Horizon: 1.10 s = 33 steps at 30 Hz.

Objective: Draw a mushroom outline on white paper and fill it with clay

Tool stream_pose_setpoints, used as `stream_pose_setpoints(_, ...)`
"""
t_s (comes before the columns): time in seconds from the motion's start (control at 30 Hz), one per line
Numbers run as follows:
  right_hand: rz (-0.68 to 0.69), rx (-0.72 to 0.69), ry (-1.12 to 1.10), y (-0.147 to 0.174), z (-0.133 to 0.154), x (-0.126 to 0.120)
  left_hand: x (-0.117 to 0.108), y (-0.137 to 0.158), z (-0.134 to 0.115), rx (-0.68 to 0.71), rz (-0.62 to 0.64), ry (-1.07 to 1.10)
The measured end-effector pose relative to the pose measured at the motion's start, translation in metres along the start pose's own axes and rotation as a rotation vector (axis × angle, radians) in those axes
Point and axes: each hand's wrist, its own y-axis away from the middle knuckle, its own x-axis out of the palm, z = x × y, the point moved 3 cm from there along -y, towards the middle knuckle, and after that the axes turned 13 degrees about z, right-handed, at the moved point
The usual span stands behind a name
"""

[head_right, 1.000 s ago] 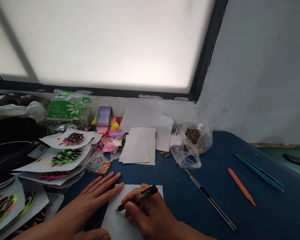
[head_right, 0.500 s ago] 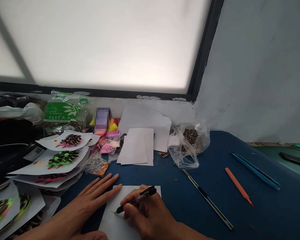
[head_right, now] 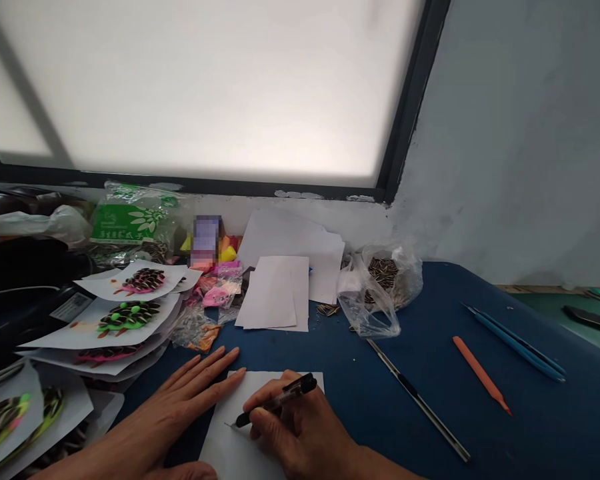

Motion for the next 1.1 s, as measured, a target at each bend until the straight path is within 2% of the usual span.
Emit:
stream_pose_setpoints(0.33, -0.026, -0.019, 0.137, 0.003, 0.0015, -0.0042, 0.0016, 0.0029, 0.0017, 0.023, -0.019, 0.006)
stream_pose_setpoints(0.83, -0.032, 0.003, 0.046, 0.006, 0.002, -0.0036, 0.0002, 0.0006, -0.0002, -0.011, 0.019, 0.014)
stream_pose_setpoints(1.1, -0.016, 0.023, -0.037, 0.0064, 0.0029, -0.0039, 0.0028, 0.0013, 0.0027, 0.007, -0.004, 0.014)
